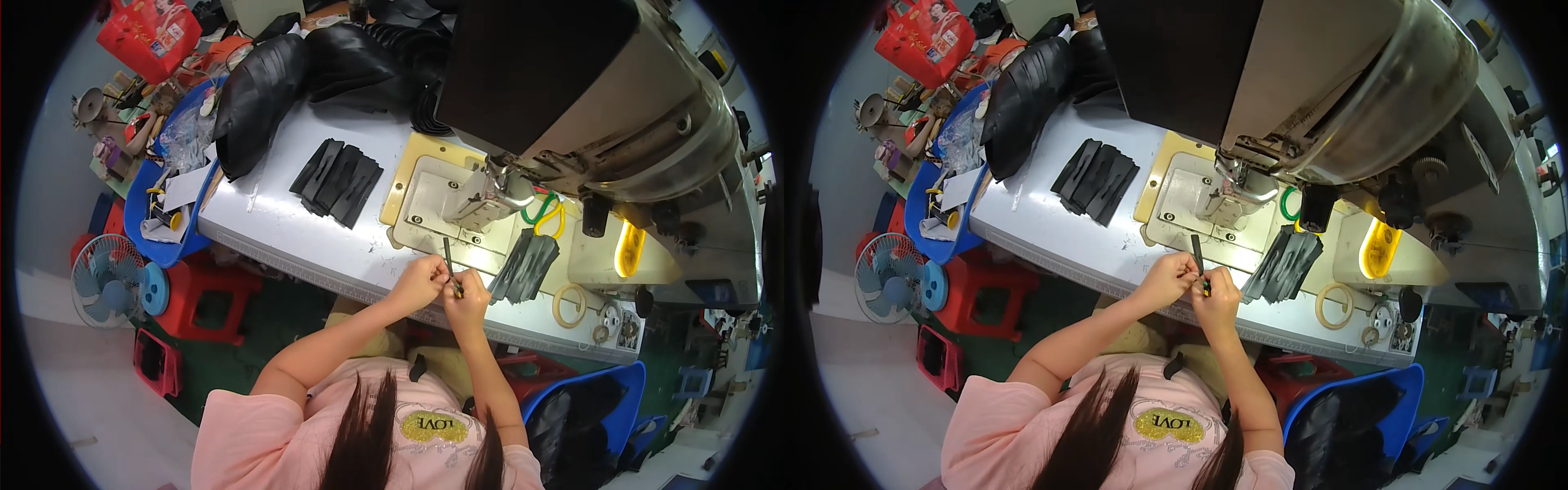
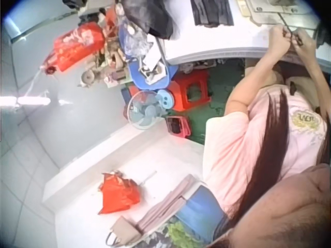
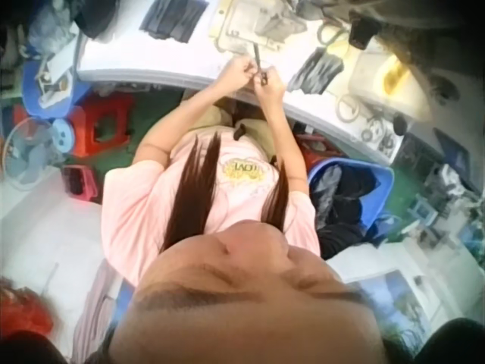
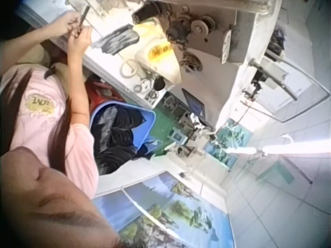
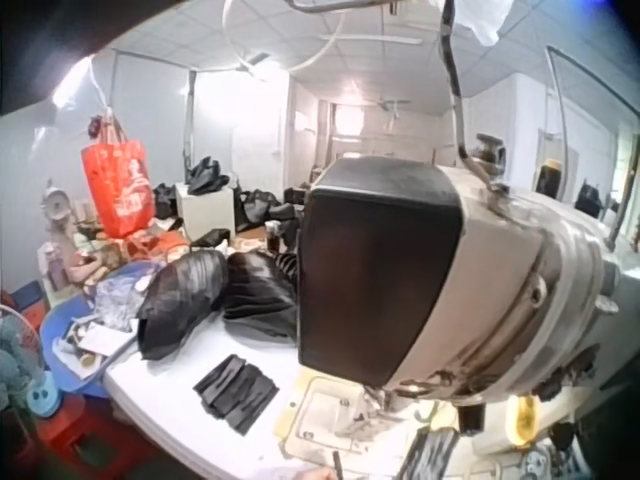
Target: The person operates an industrial sewing machine to stitch a black shoe upper, guiding the material under the needle. After completing the seam, the person uses scissors to trim the excess thread and then proceeds to cut and trim multiple small black leather strips on the workbench.
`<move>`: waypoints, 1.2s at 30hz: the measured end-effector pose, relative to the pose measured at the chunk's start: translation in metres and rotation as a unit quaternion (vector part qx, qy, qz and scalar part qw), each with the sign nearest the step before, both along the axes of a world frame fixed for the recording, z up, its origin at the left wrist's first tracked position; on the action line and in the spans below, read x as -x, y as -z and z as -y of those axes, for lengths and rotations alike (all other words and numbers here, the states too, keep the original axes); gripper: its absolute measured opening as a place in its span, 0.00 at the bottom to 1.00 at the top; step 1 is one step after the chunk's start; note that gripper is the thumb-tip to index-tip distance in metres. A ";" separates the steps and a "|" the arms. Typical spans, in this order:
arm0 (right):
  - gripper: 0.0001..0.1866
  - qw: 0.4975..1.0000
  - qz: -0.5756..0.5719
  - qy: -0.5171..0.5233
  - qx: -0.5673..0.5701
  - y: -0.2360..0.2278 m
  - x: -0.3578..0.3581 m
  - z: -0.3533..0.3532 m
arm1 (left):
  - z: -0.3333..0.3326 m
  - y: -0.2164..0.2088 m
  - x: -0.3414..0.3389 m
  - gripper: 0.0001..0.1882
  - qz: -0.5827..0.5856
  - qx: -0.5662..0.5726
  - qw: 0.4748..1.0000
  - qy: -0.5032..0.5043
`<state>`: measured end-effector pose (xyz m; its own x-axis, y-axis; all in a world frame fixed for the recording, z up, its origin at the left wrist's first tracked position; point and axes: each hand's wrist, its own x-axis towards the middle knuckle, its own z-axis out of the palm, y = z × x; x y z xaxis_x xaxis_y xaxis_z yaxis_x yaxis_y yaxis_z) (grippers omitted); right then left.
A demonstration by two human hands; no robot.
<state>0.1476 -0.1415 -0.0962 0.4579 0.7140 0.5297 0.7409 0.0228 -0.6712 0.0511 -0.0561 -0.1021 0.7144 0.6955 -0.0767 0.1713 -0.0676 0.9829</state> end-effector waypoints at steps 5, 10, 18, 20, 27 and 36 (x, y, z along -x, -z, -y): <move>0.04 0.995 -0.098 -0.011 0.007 0.002 -0.006 0.001 | 0.001 -0.009 -0.002 0.02 -0.017 0.000 1.000 -0.004; 0.04 0.990 -0.137 -0.028 0.022 -0.003 -0.010 0.004 | 0.006 -0.011 -0.002 0.02 -0.034 -0.052 0.998 0.001; 0.03 0.986 -0.164 0.008 -0.011 -0.022 -0.002 0.012 | 0.009 -0.012 -0.005 0.05 0.059 0.080 0.995 0.030; 0.04 0.984 -0.177 0.007 -0.026 -0.016 -0.005 0.015 | 0.012 -0.020 -0.005 0.05 0.043 0.055 0.997 0.031; 0.03 0.970 -0.179 0.075 -0.144 -0.055 -0.035 0.062 | 0.025 -0.025 -0.044 0.05 0.015 -0.114 0.993 0.025; 0.03 0.925 -0.130 0.312 -0.174 -0.088 -0.100 0.132 | 0.015 -0.025 -0.093 0.07 0.011 -0.129 0.991 0.026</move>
<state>0.2477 -0.2732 -0.0082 0.8677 0.0745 0.4915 0.4970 -0.1070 -0.8612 0.1438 -0.0706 -0.0770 0.7488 0.6528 0.1151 0.1403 -0.3258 0.9350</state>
